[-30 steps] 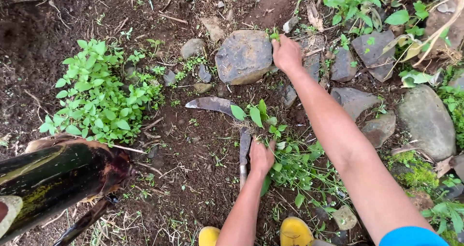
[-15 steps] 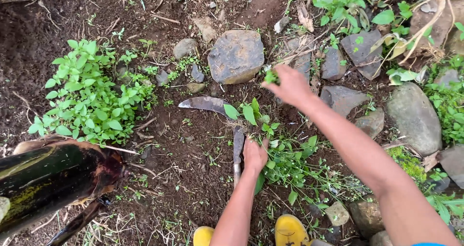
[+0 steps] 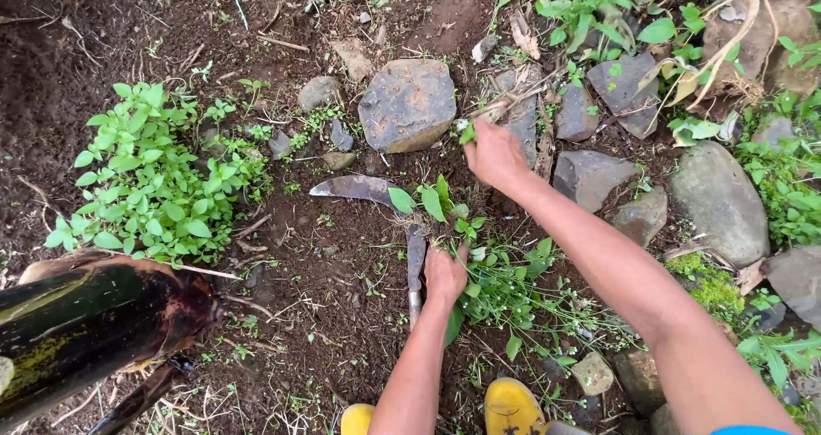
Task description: The person clears weeds and small stones from a patch of soil in a garden. They use their hands to pull weeds and move rocks, and also use a sickle to loosen the soil and cut vegetation near a tree trunk.
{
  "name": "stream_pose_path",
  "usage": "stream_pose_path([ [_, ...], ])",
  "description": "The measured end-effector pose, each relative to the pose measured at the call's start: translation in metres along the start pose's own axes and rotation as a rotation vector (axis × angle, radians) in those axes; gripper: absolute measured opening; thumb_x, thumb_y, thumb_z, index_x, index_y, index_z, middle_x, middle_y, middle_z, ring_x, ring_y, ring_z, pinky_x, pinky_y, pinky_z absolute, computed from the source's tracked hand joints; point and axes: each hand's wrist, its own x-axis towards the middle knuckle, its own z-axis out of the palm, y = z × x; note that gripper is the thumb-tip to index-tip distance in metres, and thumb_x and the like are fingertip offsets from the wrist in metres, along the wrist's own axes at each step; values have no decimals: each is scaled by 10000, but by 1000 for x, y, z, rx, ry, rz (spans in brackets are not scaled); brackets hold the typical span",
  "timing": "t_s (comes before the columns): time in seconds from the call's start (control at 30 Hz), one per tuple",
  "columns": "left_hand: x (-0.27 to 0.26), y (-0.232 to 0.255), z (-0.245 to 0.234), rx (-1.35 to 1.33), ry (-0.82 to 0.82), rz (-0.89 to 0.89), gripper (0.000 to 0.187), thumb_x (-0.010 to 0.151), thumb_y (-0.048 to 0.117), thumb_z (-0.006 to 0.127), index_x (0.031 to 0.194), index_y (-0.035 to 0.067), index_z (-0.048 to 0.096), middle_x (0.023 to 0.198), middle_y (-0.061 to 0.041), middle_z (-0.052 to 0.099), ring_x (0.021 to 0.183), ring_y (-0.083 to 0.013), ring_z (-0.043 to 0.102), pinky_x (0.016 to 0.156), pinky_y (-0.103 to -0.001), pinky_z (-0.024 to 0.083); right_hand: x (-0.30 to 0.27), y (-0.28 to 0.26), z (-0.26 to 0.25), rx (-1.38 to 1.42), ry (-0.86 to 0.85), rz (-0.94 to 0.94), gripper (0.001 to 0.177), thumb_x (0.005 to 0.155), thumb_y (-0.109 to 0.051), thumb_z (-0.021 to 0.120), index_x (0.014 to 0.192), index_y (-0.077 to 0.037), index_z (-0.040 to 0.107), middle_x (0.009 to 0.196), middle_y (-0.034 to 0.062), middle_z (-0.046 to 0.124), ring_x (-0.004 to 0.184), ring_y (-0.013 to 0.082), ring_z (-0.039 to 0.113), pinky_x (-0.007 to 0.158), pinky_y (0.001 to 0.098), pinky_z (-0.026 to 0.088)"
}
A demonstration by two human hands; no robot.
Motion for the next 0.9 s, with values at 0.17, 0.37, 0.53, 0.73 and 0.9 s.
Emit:
stream_pose_path([
  [0.17, 16, -17, 11, -22, 14, -14, 662, 946, 505, 618, 1252, -81, 589, 1258, -255, 635, 1265, -404, 582, 1080, -520, 487, 18, -3, 16, -137, 141, -173, 228, 1016, -154, 622, 1175, -25, 523, 1222, 318, 625, 1074, 443, 688, 935, 603, 543],
  [0.37, 4, -2, 0, -3, 22, -8, 633, 946, 519, 598, 1068, -99, 665, 1180, -284, 662, 1208, -422, 623, 1042, -515, 507, 16, 14, 20, -346, 259, -254, 55, 1027, -153, 528, 1077, -138, 513, 989, 141, 715, 748, 278, 741, 755, 429, 613],
  [0.53, 8, -8, 6, -22, 41, 13, 615, 945, 481, 602, 1044, -122, 671, 1163, -316, 658, 1191, -452, 619, 1028, -537, 502, 26, 45, 16, -158, 300, -212, 85, 1005, -32, 517, 1083, -61, 535, 963, 196, 689, 743, 310, 715, 694, 426, 601],
  [0.73, 5, -4, 3, -36, 43, 8, 661, 937, 509, 605, 968, -146, 695, 1139, -335, 663, 1180, -464, 622, 1027, -538, 501, 6, 79, -38, 181, 573, 62, 126, 1031, 18, 505, 1153, 26, 535, 985, 194, 650, 881, 317, 680, 819, 416, 543],
  [0.9, 10, -9, 7, -2, 34, 15, 671, 954, 514, 585, 962, -146, 702, 1131, -332, 668, 1178, -463, 629, 1027, -532, 504, 15, 78, -69, 305, 588, 153, 374, 1065, -45, 550, 1357, 118, 381, 1198, 317, 611, 1008, 381, 671, 866, 525, 547],
])
